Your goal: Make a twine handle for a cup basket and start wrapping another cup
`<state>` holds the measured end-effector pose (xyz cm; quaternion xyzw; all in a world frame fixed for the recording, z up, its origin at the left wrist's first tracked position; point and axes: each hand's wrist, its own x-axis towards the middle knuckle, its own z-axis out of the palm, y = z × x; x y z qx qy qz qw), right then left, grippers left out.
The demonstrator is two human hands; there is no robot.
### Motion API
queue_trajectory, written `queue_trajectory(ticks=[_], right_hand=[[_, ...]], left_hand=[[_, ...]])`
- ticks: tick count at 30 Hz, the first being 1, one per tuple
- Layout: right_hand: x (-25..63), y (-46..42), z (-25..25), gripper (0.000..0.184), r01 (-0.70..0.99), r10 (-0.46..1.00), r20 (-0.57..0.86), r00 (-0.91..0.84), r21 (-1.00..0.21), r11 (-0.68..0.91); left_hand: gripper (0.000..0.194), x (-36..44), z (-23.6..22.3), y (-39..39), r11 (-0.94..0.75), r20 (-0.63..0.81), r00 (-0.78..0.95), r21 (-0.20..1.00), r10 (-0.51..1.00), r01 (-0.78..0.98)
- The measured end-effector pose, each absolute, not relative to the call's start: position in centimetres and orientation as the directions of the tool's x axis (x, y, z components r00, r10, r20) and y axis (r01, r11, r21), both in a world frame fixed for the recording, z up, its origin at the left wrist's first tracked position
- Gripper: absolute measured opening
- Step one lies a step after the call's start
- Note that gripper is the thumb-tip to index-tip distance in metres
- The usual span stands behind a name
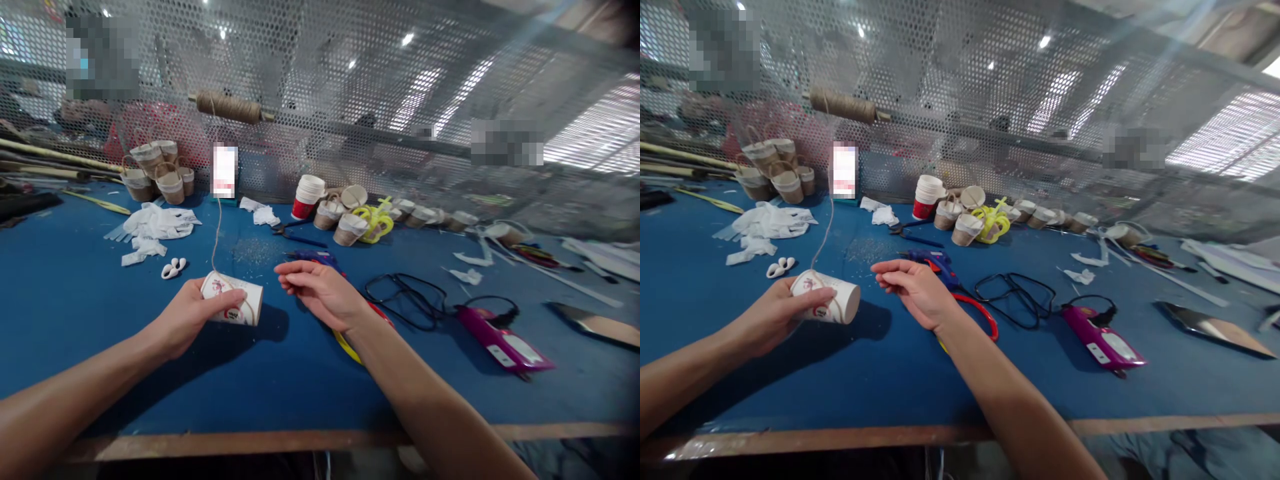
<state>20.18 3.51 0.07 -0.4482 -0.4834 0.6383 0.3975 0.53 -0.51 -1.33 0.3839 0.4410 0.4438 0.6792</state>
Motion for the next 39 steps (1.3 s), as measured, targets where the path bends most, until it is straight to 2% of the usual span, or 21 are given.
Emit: queue_trajectory(ticks=[3,5,7,10,13,16,20,23,25,27,30,34,39], right_hand=[[20.3,3.0,0.4,0.015,0.242,0.936,-0.125,-0.329,-0.969,-0.045],[20.2,2.6,0.7,0.018,0.430,0.927,-0.103,-0.362,-0.900,0.068],[20.0,2.3,0.8,0.021,0.549,0.924,-0.104,-0.368,-0.826,0.126],[20.1,2.2,0.8,0.026,0.631,0.902,-0.150,-0.404,-0.760,0.157],[20.5,2.2,0.8,0.033,0.633,0.803,-0.191,-0.564,-0.724,0.273],[20.8,2.2,1.1,0.027,0.634,0.714,-0.251,-0.653,-0.697,0.335],[21.1,2.1,1.8,0.023,0.673,0.757,-0.280,-0.590,-0.689,0.269],[21.9,2.9,2.2,0.028,0.719,0.886,-0.159,-0.435,-0.654,0.235],[23.0,4.0,2.2,0.034,0.822,0.971,-0.012,-0.239,-0.535,0.196],[24.4,5.4,2.0,0.037,0.956,0.996,0.080,-0.026,-0.288,0.048],[26.1,7.3,1.1,0.024,0.980,0.999,0.005,0.039,-0.194,-0.038],[27.0,8.8,-0.3,0.004,0.974,0.995,-0.064,0.074,-0.210,-0.086],[27.0,9.0,-0.5,0.019,0.917,0.992,-0.036,0.125,-0.378,-0.129]], left_hand=[[0.016,0.4,-1.3,-0.5,0.294,-0.239,0.215,0.914,0.947,-0.280],[0.016,0.3,-1.3,-0.4,0.281,-0.228,0.206,0.918,0.952,-0.281],[0.017,0.2,-1.3,-0.4,0.272,-0.225,0.191,0.922,0.955,-0.274],[0.020,0.2,-1.4,-0.3,0.261,-0.219,0.174,0.927,0.960,-0.268],[0.020,0.1,-1.4,-0.3,0.256,-0.216,0.170,0.929,0.961,-0.267],[0.021,0.1,-1.4,-0.2,0.251,-0.210,0.170,0.931,0.963,-0.267],[0.021,0.1,-1.4,-0.2,0.232,-0.193,0.162,0.933,0.968,-0.274],[0.019,0.1,-1.3,-0.2,0.243,-0.200,0.173,0.927,0.964,-0.284],[0.019,0.1,-1.3,-0.3,0.251,-0.208,0.173,0.925,0.963,-0.286],[0.019,0.1,-1.2,-0.3,0.253,-0.210,0.170,0.924,0.963,-0.286],[0.020,0.1,-1.2,-0.4,0.256,-0.218,0.158,0.923,0.963,-0.288],[0.018,0.1,-1.1,-0.3,0.255,-0.218,0.153,0.920,0.964,-0.298],[0.014,0.1,-1.2,-0.2,0.232,-0.191,0.162,0.927,0.968,-0.294]])
